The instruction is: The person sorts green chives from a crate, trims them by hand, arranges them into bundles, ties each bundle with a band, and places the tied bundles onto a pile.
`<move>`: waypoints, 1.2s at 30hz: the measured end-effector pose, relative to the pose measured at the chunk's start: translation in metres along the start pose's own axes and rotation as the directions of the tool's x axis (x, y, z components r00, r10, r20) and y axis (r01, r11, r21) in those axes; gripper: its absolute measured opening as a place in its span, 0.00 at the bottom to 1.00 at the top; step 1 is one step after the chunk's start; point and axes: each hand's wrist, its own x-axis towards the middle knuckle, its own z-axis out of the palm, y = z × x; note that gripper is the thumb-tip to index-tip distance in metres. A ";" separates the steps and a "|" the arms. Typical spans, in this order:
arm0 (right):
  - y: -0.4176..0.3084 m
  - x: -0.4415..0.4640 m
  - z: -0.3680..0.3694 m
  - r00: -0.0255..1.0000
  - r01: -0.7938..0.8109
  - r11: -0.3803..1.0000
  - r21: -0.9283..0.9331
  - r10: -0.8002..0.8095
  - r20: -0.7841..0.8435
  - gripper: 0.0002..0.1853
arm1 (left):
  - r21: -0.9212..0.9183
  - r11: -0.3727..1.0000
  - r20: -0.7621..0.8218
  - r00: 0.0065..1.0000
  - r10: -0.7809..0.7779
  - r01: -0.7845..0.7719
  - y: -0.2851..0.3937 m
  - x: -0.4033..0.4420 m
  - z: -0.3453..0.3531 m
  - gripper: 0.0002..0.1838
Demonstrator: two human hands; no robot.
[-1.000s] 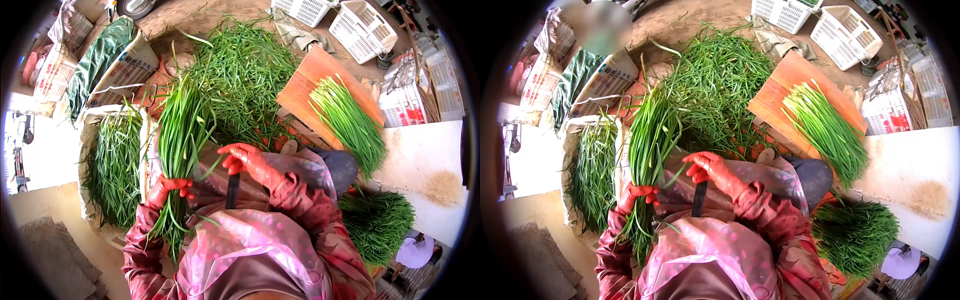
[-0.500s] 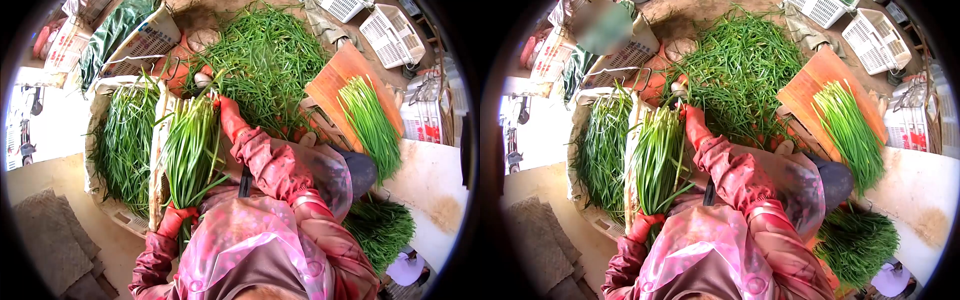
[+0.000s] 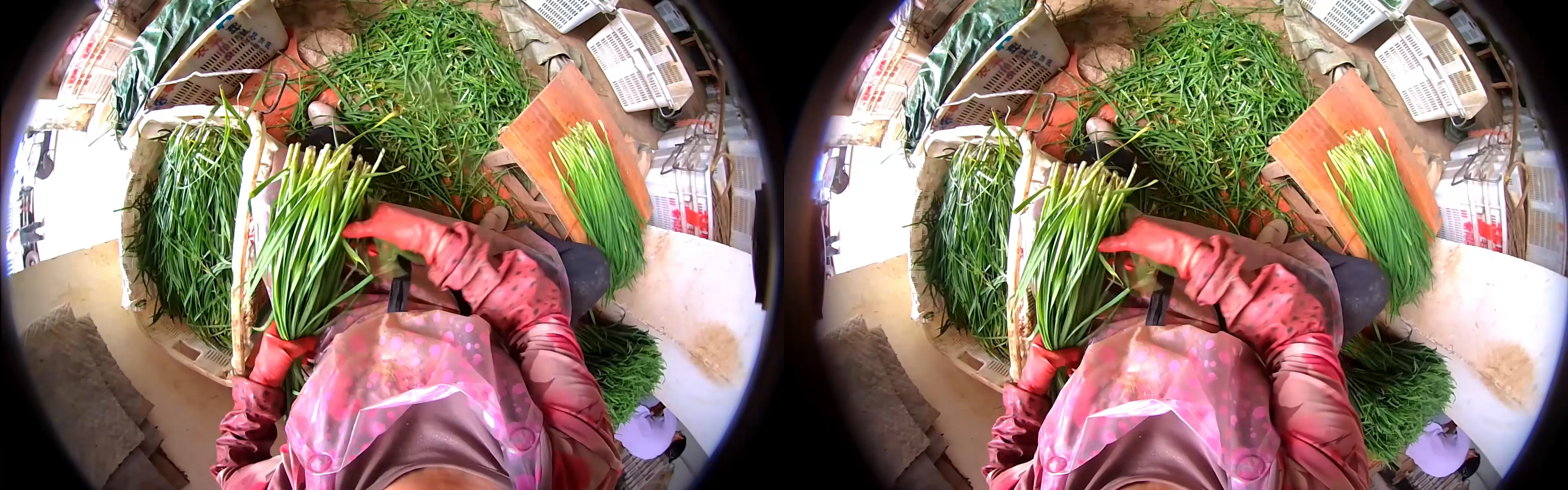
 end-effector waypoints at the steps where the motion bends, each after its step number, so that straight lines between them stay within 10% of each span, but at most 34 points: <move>1: -0.020 -0.003 0.023 0.968 0.227 0.907 0.355 -0.170 -0.184 0.20 | 0.100 0.995 -0.035 0.999 0.011 -0.007 0.005 0.001 -0.004 0.17; 7: 0.018 0.003 0.006 0.975 0.221 0.859 0.463 -0.185 -0.122 0.15 | 0.223 0.915 -0.270 0.881 0.389 -0.335 -0.005 0.046 -0.057 0.24; 10: 0.022 -0.032 -0.018 0.986 0.164 0.758 0.632 -0.102 -0.133 0.18 | 0.796 0.540 -0.193 0.730 0.655 -0.274 -0.018 0.057 -0.056 0.34; 13: 0.081 -0.033 -0.053 0.960 0.280 0.338 0.898 -0.111 -0.257 0.16 | 0.855 0.499 -0.356 0.861 0.364 0.143 0.002 0.049 -0.029 0.44; 14: 0.092 -0.037 -0.073 0.941 0.338 0.121 0.933 -0.022 -0.338 0.14 | 0.938 0.342 -0.183 0.767 0.615 -0.050 -0.003 0.050 -0.029 0.46; 15: 0.088 -0.048 -0.083 0.895 0.424 0.164 0.890 0.073 -0.440 0.14 | 0.970 0.130 0.019 0.597 0.802 -0.205 -0.011 0.054 -0.031 0.47; 19: 0.014 -0.069 -0.074 0.863 0.433 0.700 0.567 -0.139 -0.486 0.17 | 0.968 0.231 -0.077 0.756 0.650 -0.101 -0.009 0.052 -0.024 0.50; 23: 0.006 -0.010 -0.033 0.983 0.020 0.946 0.323 0.039 -0.177 0.19 | 0.950 0.219 0.020 0.743 0.669 -0.223 -0.007 0.046 -0.024 0.54; 25: -0.001 -0.005 -0.011 0.998 0.034 0.888 0.459 -0.053 0.029 0.18 | 0.960 0.242 -0.031 0.800 0.599 -0.144 -0.003 0.044 -0.021 0.55; 27: 0.008 -0.015 -0.022 0.989 0.079 0.891 0.447 -0.015 -0.146 0.17 | 0.966 0.240 -0.064 0.801 0.596 -0.101 -0.007 0.045 -0.019 0.55; 29: 0.030 -0.024 -0.046 0.993 0.093 0.538 0.838 0.016 -0.120 0.13 | 0.974 0.205 -0.051 0.790 0.611 -0.096 -0.012 0.047 -0.022 0.56; 33: 0.069 -0.051 -0.071 0.864 0.500 0.141 0.855 -0.014 -0.503 0.13 | 0.983 0.185 -0.095 0.806 0.584 -0.018 -0.008 0.048 -0.018 0.57; 36: 0.027 -0.062 -0.046 0.939 0.159 0.696 0.700 0.111 -0.324 0.16 | 0.988 0.157 -0.100 0.805 0.585 0.008 -0.005 0.046 -0.015 0.57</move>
